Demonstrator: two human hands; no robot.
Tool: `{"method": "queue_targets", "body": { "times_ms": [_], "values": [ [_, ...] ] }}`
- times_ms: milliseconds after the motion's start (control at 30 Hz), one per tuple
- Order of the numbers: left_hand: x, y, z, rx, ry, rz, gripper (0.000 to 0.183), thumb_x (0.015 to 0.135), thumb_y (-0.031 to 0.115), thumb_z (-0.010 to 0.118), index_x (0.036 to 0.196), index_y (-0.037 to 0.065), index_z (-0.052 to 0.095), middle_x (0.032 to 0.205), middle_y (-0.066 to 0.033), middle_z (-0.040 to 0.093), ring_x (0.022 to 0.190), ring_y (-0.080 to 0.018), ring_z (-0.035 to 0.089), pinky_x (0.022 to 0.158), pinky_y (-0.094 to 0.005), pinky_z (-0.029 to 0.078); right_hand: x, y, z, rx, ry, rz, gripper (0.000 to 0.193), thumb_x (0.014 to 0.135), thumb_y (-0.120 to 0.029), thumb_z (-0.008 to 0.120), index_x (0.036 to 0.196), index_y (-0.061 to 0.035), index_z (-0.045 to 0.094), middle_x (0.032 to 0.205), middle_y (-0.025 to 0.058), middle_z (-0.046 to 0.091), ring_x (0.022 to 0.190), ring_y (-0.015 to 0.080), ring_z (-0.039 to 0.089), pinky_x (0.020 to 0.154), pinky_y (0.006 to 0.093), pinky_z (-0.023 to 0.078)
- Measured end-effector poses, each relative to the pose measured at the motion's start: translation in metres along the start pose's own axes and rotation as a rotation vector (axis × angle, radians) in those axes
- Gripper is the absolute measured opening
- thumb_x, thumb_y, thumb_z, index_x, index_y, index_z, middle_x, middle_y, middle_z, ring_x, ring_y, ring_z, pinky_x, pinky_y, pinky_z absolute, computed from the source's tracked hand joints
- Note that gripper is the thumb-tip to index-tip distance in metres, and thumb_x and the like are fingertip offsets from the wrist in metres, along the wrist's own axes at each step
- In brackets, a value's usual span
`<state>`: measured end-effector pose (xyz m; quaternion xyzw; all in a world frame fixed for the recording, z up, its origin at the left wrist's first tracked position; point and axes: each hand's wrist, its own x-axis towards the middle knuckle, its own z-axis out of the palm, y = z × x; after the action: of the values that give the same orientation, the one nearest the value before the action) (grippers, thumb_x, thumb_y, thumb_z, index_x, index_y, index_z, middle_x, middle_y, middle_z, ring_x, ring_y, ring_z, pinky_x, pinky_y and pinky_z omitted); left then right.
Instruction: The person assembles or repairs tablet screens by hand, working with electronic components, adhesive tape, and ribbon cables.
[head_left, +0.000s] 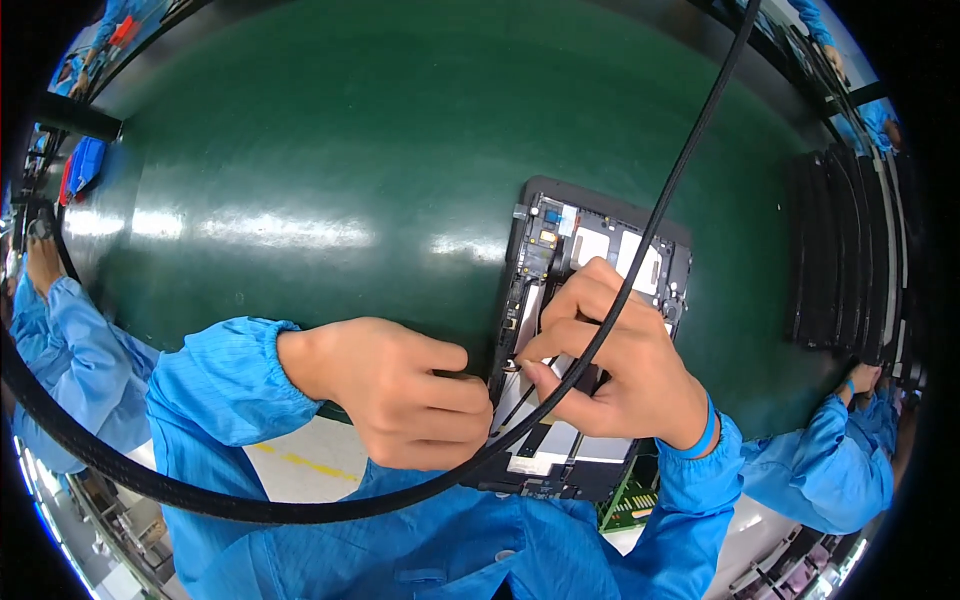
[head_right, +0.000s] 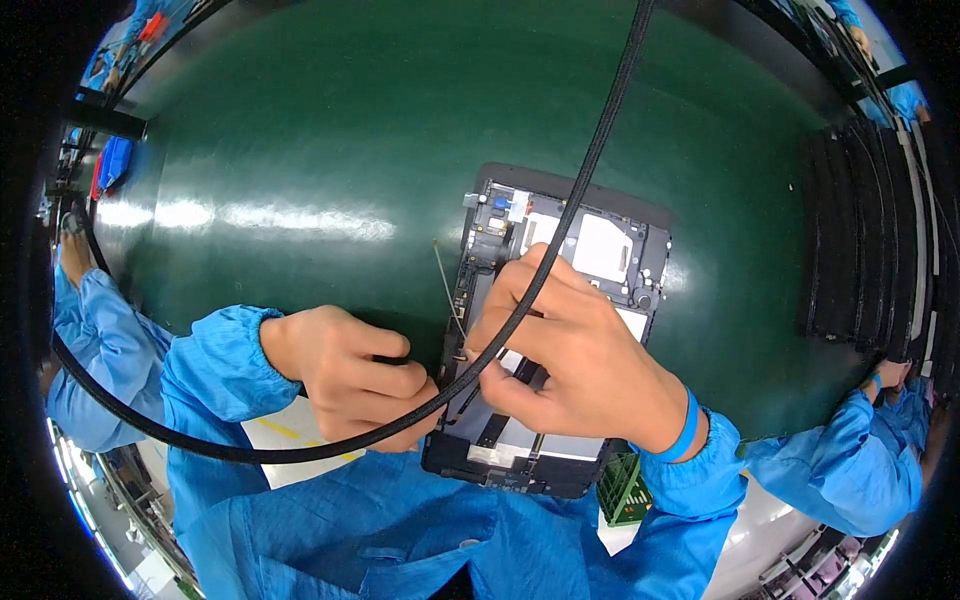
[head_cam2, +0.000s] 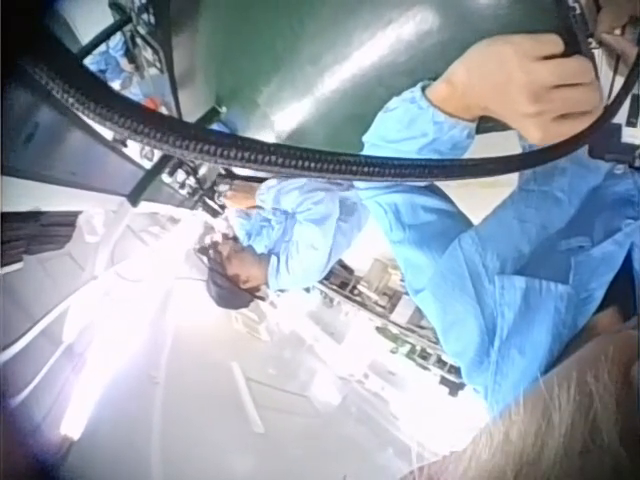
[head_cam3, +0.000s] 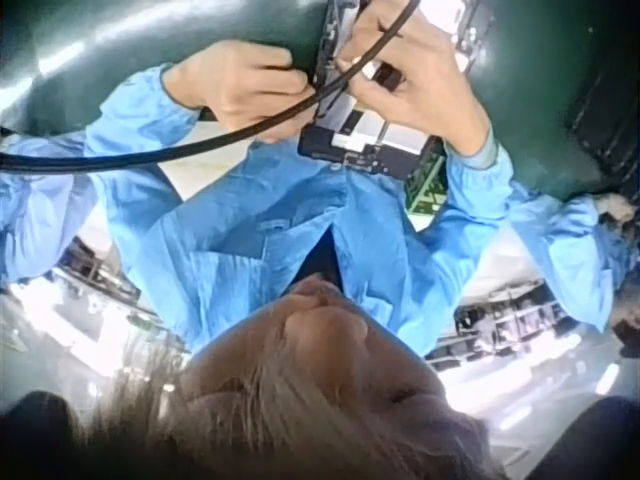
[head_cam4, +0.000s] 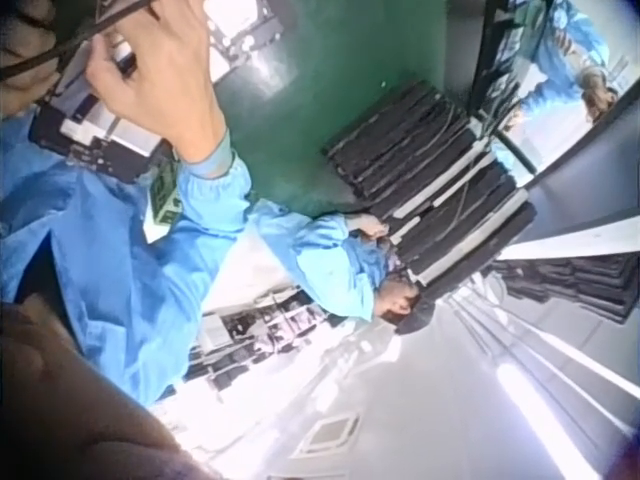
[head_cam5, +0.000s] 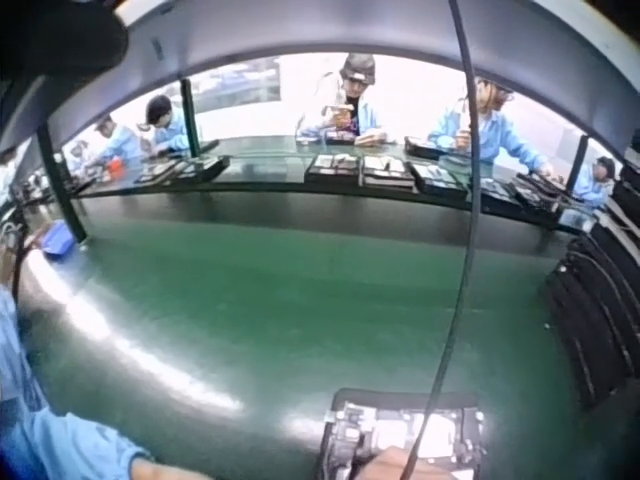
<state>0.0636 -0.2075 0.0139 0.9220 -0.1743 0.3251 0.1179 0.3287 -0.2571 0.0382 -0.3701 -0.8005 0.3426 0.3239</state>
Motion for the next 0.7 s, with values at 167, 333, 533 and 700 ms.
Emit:
{"method": "queue_targets", "body": {
  "times_ms": [167, 333, 533, 700],
  "values": [
    [0.0, 0.002, 0.008, 0.034, 0.05, -0.061, 0.026, 0.066, 0.021, 0.07, 0.085, 0.004, 0.069, 0.08, -0.0023, 0.057, 0.075, -0.0181, 0.058, 0.055, -0.0297, 0.038, 0.001, 0.0, 0.001, -0.005, 0.008, -0.015, 0.015, 0.076, -0.004, 0.087, 0.088, -0.0064, 0.079, 0.088, 0.0068, 0.066, 0.083, 0.0289, 0.059, 0.074, 0.041, 0.047],
    [-0.002, -0.001, 0.005, 0.015, 0.05, -0.1, 0.022, 0.073, 0.021, 0.075, 0.086, 0.005, 0.069, 0.079, -0.0018, 0.056, 0.073, -0.0174, 0.056, 0.055, -0.0298, 0.039, 0.001, -0.003, 0.003, -0.02, 0.025, -0.014, 0.015, 0.076, -0.004, 0.087, 0.089, -0.0061, 0.079, 0.087, 0.0067, 0.066, 0.083, 0.0287, 0.06, 0.074, 0.0403, 0.048],
    [0.0, -0.01, -0.007, 0.082, -0.027, -0.177, 0.017, 0.087, 0.019, 0.075, 0.095, 0.005, 0.08, 0.088, -0.0064, 0.072, 0.075, -0.0178, 0.066, 0.056, -0.0292, 0.048, -0.001, -0.003, 0.006, -0.003, 0.043, -0.027, 0.015, 0.077, -0.004, 0.087, 0.09, -0.0057, 0.079, 0.087, 0.0072, 0.066, 0.082, 0.0281, 0.06, 0.075, 0.0404, 0.048],
    [-0.001, -0.012, -0.002, 0.159, 0.004, -0.157, 0.019, 0.087, 0.023, 0.077, 0.093, 0.005, 0.076, 0.086, -0.0051, 0.068, 0.074, -0.0177, 0.063, 0.055, -0.0293, 0.046, -0.002, -0.004, 0.003, 0.037, 0.017, 0.021, 0.016, 0.079, -0.007, 0.082, 0.095, -0.007, 0.08, 0.095, 0.0092, 0.071, 0.092, 0.0324, 0.064, 0.088, 0.0425, 0.054]
  ]
}}
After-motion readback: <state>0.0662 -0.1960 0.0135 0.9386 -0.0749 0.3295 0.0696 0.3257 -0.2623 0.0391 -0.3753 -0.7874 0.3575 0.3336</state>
